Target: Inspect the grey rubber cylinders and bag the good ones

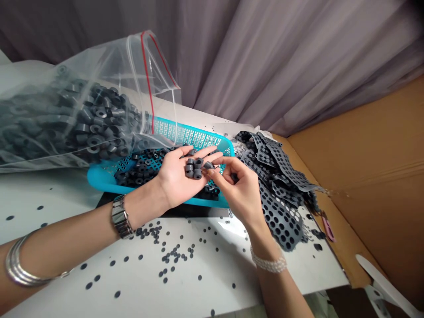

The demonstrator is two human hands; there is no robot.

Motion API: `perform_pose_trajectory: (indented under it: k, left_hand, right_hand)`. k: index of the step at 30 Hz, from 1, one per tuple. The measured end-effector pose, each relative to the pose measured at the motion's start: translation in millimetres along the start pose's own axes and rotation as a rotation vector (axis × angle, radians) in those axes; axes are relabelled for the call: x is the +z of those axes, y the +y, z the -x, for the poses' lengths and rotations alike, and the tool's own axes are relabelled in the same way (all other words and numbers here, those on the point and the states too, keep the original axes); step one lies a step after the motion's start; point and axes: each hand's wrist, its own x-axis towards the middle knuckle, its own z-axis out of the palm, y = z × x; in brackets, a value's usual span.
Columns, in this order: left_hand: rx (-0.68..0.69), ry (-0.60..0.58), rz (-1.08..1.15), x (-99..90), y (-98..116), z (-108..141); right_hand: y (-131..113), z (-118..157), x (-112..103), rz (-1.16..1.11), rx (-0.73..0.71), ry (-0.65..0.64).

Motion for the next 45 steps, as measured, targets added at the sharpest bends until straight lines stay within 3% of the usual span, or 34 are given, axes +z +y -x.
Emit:
perform_pose_trajectory:
  k: [5,19,26,29,33,36,41,45]
  left_hand:
    - [-0.049,0.037,-0.007,0.5,-1,-1]
    - [-0.081,-0.015,-0.15,5.6,-7,-1]
    - [-0.048,0.073,-0.092,12.6,-8,-1]
    - [-0.049,0.056,-0.047,12.5,-7,-1]
    - [-0.051,0.025,-0.019,10.4,-6,2]
    - [-0.053,0.034,-0.047,10.1,-6,3]
    - [-0.029,0.041,-0.055,9.6,-6,0]
    - [-0.018,0.063,-0.067,9.0,-6,-2]
  right_hand:
    - [7,-2,-3,0.113,-0.034,0.111]
    - [12,-3,-8,0.084,0.018,0.062]
    - [11,-5,-12,-0.02,0.1,0.055]
    - [14,-7,-14,-0.272,0.195,0.062]
    - [15,-12,-22,-0.922,0.424,0.026]
    - [16,-14,-30,-1.217,0.538,-0.024]
    - [17,-14,-33,-1.383,0.606,-0.146]
    - [16,-15,-30,-1.325,0.589,-0.095]
